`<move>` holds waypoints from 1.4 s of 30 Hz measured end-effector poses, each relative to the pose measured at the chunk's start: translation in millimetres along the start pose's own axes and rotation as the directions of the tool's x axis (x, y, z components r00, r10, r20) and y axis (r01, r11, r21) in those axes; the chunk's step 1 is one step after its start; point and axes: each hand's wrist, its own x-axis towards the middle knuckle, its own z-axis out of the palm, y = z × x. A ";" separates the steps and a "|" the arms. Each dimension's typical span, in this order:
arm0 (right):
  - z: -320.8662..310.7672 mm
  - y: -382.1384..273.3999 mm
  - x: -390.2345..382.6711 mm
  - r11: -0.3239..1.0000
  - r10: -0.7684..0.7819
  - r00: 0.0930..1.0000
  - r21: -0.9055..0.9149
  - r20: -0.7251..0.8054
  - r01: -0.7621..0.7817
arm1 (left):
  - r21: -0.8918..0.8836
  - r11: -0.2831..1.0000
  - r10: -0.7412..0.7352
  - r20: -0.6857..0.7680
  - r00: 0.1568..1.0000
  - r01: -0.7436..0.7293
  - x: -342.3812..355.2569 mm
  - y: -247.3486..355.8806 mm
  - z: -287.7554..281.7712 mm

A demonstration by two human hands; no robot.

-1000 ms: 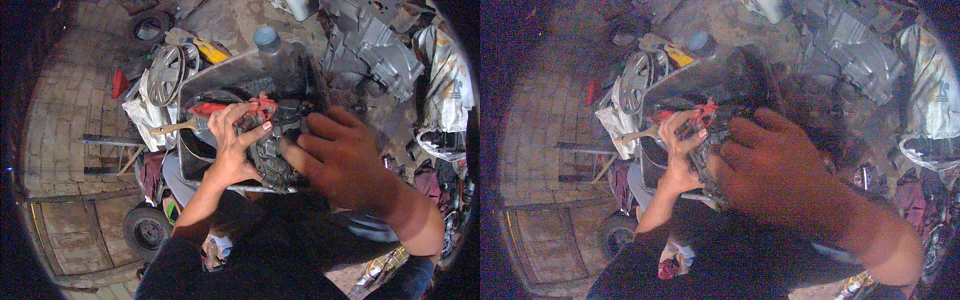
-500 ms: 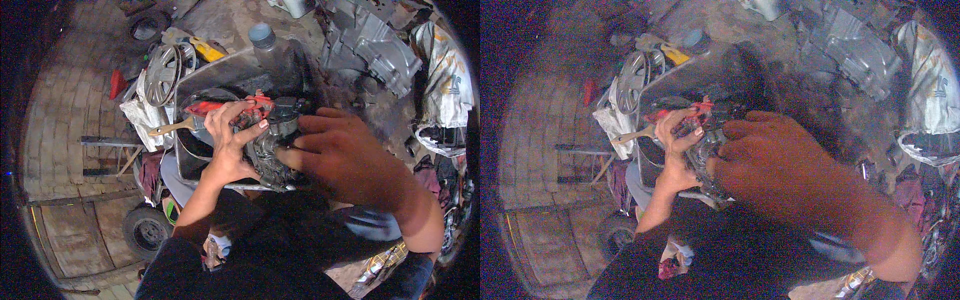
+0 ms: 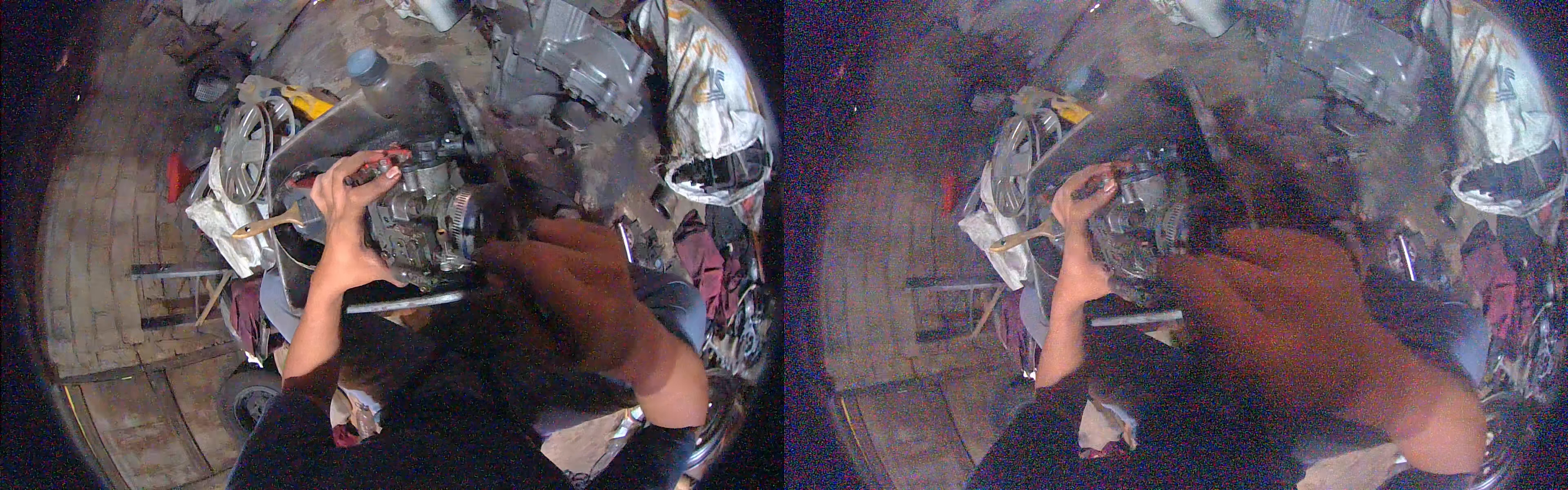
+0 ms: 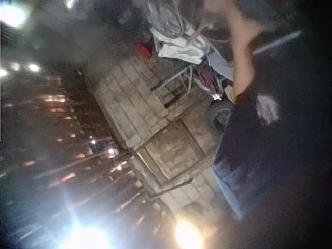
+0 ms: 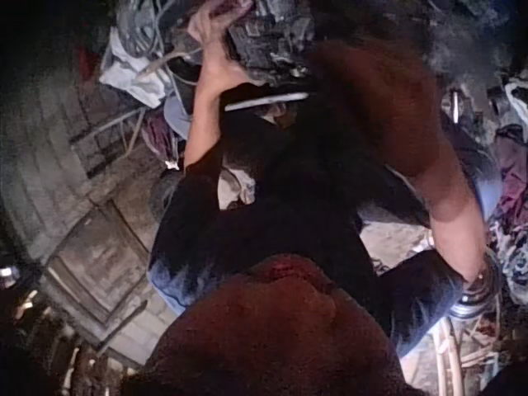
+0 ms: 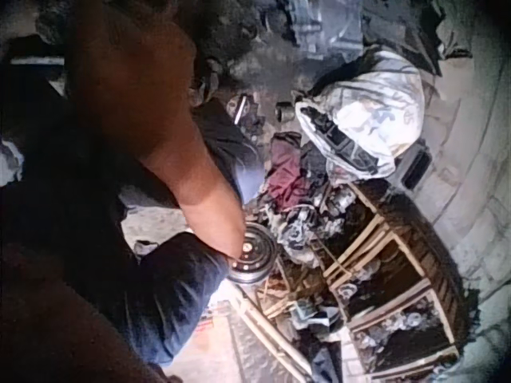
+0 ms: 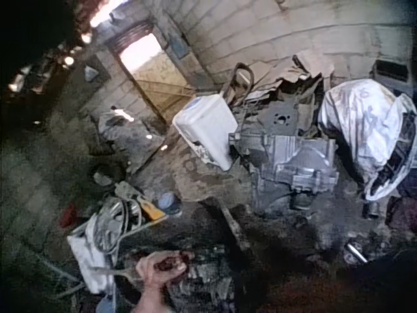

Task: The person is working on a small engine or carburetor assembly, using a wrench to tighten or loosen bolts and screws. They rotate the part to access different sides and continue adjusting fasteners throughout the clip.

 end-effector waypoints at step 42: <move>37.5 -29.3 -27.9 0.976 0.206 0.952 0.016 0.227 -0.215 | 0.215 0.973 0.125 -0.172 0.977 -0.087 -28.6 12.1 13.4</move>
